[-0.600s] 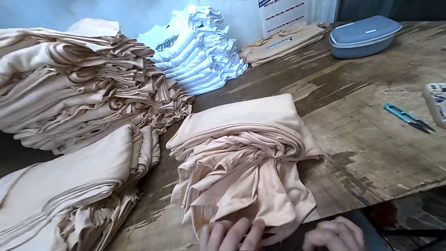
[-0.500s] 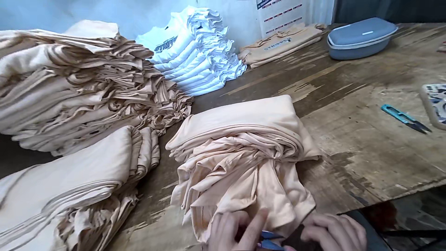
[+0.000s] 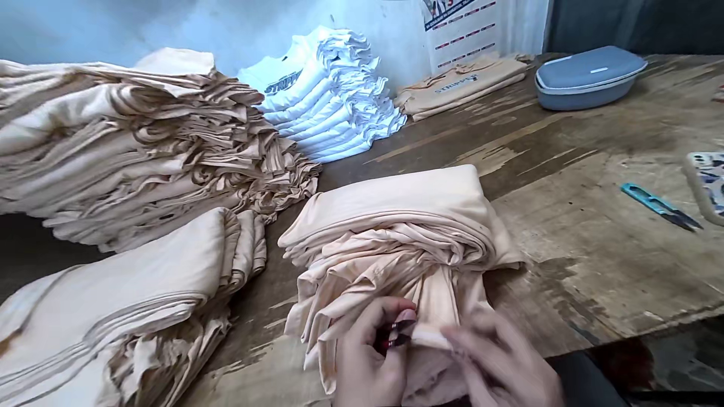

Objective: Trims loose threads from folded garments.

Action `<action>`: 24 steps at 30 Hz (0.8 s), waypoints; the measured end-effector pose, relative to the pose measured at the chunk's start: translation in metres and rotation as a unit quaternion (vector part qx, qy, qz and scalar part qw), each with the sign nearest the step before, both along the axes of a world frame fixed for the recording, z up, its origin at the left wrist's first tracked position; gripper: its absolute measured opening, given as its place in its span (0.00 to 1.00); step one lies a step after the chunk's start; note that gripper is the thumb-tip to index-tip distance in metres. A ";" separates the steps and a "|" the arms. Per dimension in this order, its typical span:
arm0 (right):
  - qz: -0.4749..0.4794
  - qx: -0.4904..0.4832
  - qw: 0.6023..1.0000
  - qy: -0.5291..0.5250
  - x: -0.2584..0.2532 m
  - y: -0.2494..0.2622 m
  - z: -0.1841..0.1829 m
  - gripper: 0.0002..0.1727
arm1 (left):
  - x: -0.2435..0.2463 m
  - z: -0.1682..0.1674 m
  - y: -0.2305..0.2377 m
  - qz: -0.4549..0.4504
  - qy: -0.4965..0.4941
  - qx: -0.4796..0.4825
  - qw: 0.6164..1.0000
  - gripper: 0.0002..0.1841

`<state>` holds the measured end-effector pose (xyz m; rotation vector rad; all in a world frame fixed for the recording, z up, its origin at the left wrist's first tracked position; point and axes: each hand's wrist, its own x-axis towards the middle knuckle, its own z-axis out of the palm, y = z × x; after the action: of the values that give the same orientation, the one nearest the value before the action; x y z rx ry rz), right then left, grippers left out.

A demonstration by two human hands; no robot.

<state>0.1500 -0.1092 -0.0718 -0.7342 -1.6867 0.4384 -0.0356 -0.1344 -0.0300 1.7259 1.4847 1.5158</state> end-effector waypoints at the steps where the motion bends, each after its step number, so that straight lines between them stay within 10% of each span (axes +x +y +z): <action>1: -0.047 0.036 0.998 -0.033 0.008 -0.008 -0.006 0.10 | 0.000 0.002 -0.006 -0.014 -0.003 -0.015 1.000 0.09; 6: -0.078 0.062 0.994 -0.035 0.039 -0.028 -0.022 0.05 | 0.001 -0.006 -0.027 -0.041 0.133 0.054 0.989 0.19; 12: -0.041 0.064 0.997 0.009 0.031 -0.038 -0.025 0.03 | 0.016 -0.016 -0.027 0.039 0.387 0.278 0.878 0.10; 24: 0.037 -0.028 0.991 0.126 0.028 -0.030 -0.018 0.04 | 0.024 -0.026 -0.010 0.048 0.436 0.335 0.834 0.09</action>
<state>0.1779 -0.1395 -0.0897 -0.6293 -1.4725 0.6075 -0.0120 -0.1444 -0.0560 3.1139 1.4863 1.4541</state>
